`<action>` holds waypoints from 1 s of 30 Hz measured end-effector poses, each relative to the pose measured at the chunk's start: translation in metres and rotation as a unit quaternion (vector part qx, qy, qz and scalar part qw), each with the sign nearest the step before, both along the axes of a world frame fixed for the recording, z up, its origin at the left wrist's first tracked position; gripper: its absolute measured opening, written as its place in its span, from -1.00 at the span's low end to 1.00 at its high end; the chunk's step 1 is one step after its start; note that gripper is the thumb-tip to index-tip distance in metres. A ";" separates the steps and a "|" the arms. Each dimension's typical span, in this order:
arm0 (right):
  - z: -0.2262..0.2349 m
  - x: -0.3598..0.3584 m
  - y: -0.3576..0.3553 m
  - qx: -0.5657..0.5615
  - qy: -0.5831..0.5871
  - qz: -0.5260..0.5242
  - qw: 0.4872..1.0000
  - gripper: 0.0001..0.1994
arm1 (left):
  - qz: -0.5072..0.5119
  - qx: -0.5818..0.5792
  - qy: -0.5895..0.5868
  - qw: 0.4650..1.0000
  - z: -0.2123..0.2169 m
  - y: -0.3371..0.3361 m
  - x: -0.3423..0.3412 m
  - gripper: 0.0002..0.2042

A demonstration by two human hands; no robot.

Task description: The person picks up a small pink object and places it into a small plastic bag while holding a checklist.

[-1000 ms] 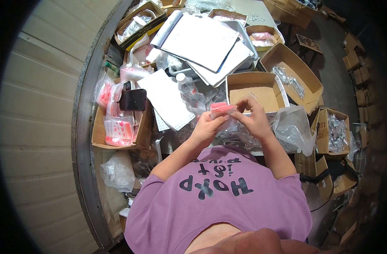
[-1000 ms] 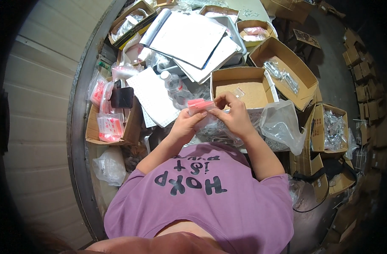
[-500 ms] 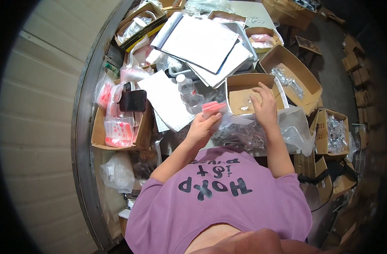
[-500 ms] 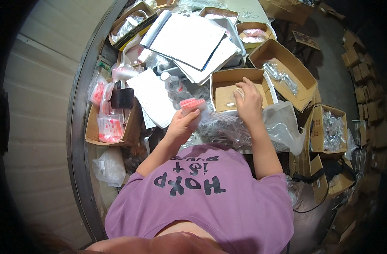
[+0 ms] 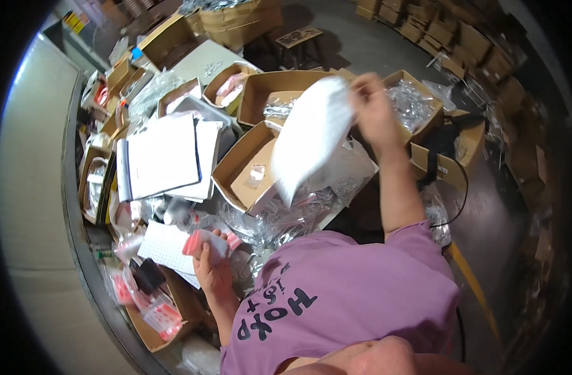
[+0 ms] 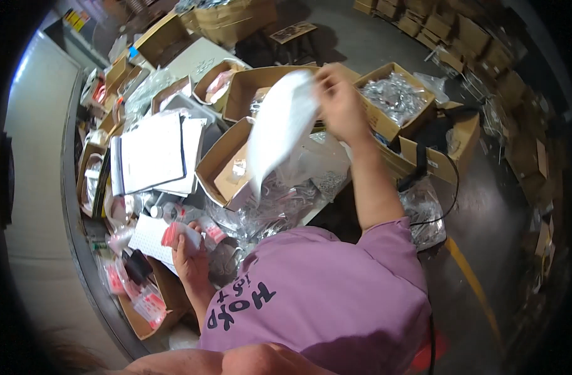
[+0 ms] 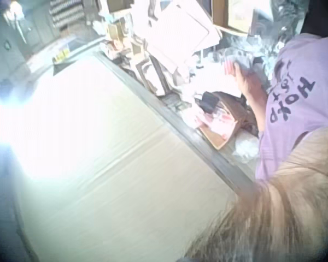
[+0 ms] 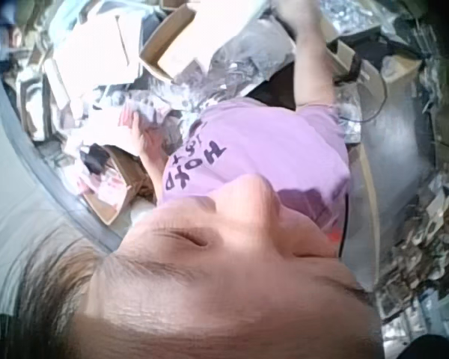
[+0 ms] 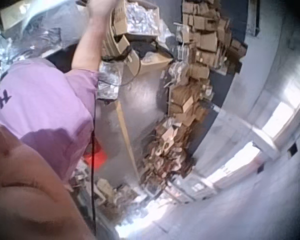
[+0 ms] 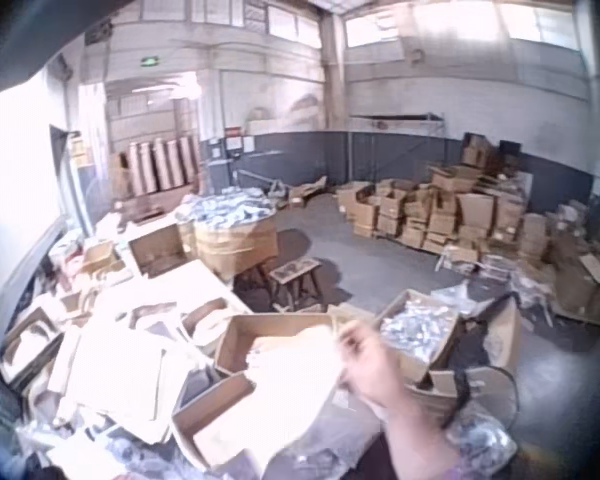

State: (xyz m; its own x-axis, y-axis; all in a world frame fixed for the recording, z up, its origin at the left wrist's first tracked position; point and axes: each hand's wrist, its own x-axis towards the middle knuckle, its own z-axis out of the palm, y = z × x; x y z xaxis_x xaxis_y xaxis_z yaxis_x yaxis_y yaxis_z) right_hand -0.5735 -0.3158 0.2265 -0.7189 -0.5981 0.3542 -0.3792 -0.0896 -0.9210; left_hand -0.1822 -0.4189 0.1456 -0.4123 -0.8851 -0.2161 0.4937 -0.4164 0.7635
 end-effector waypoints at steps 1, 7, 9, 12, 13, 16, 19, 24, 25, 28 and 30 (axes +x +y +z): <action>0.011 -0.021 0.013 -0.042 -0.014 -0.077 0.996 -0.91 | -0.001 -0.001 -0.020 1.000 0.005 0.002 0.001 -0.62; -0.072 -0.201 0.155 -0.075 -0.049 -0.474 0.876 -0.60 | -0.042 -0.001 -0.028 0.999 0.001 -0.002 -0.009 -0.64; -0.120 -0.231 0.195 -0.142 -0.188 -0.487 0.841 -0.63 | -0.051 0.003 -0.027 0.998 0.000 -0.002 -0.009 -0.63; -0.190 -0.255 0.259 -0.277 -0.374 -0.470 0.750 -0.64 | -0.076 0.008 -0.027 0.997 -0.005 -0.005 -0.008 -0.61; -0.184 -0.242 0.241 -0.267 -0.398 -0.500 0.721 -0.60 | -0.073 0.009 -0.038 0.997 -0.005 -0.002 -0.005 -0.60; -0.188 -0.245 0.243 -0.316 -0.421 -0.478 0.703 -0.51 | -0.077 0.013 -0.050 0.996 -0.005 -0.004 -0.004 -0.60; -0.178 -0.247 0.204 -0.338 -0.480 -0.403 0.702 -0.53 | -0.055 0.010 -0.039 0.998 -0.003 0.004 0.001 -0.61; -0.192 -0.273 0.227 -0.166 -0.294 -0.195 0.921 -0.57 | -0.011 0.001 -0.002 1.000 -0.007 -0.004 0.010 -0.65; -0.158 -0.242 0.192 -0.246 -0.398 -0.142 0.872 -0.59 | 0.019 -0.005 -0.010 1.000 -0.009 -0.003 0.015 -0.66; -0.096 -0.157 0.117 -0.203 -0.360 0.090 0.906 -0.68 | 0.082 -0.002 -0.031 0.996 -0.021 -0.008 0.035 -0.69; -0.040 -0.040 0.045 -0.128 -0.290 0.156 0.936 -0.77 | 0.139 0.005 -0.035 0.990 -0.032 -0.007 0.046 -0.68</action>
State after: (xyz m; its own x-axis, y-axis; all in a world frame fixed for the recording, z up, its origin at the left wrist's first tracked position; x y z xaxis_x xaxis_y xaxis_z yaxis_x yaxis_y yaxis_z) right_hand -0.6140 -0.2711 0.1868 -0.6399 -0.7591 0.1195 0.2584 -0.3591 -0.8968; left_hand -0.1364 -0.4263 0.1140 -0.1362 -0.9601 -0.2443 0.5359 -0.2789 0.7969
